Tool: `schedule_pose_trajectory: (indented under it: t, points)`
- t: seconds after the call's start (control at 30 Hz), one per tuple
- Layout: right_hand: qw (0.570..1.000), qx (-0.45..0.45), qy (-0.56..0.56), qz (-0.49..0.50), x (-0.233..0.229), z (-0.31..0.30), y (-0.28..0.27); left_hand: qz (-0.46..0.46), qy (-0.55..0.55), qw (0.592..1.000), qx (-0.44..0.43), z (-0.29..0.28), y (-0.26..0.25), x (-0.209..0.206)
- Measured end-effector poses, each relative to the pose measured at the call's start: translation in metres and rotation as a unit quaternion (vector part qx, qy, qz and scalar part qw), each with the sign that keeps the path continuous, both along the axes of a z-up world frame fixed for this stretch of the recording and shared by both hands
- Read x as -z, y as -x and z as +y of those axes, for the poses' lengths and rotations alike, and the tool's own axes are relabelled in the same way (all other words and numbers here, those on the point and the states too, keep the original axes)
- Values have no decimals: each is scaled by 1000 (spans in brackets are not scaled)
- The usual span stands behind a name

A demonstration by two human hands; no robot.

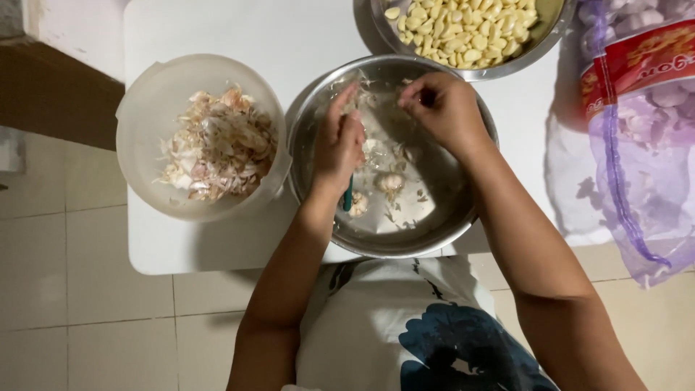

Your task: Peeling individual garlic cloves by hand and with a small tool, separating the skins from the cloves.

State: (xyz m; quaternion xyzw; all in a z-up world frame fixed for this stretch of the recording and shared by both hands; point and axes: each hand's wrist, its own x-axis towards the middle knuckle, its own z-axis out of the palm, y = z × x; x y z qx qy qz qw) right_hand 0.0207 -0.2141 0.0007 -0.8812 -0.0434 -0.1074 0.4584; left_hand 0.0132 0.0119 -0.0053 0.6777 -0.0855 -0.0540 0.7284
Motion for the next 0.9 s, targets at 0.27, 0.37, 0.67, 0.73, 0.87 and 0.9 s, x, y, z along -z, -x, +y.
schedule_pose_trajectory:
  t: [0.27,0.37,0.67,0.73,0.87,0.9]
  points:
    - [898,-55,437,8,50,29,0,43,56,997,-30,4,7,-16]
    - [914,-86,387,-83,20,55,10,43,78,995,-48,6,6,-11]
    - [900,-236,363,56,63,85,6,1,82,996,-43,5,4,5]
    - [900,-232,359,89,54,82,14,21,96,994,-38,6,6,10]
    - [916,-232,292,147,11,77,29,13,67,997,-35,4,5,5]
    - [938,-198,228,172,-7,80,35,13,43,998,-42,7,6,5]
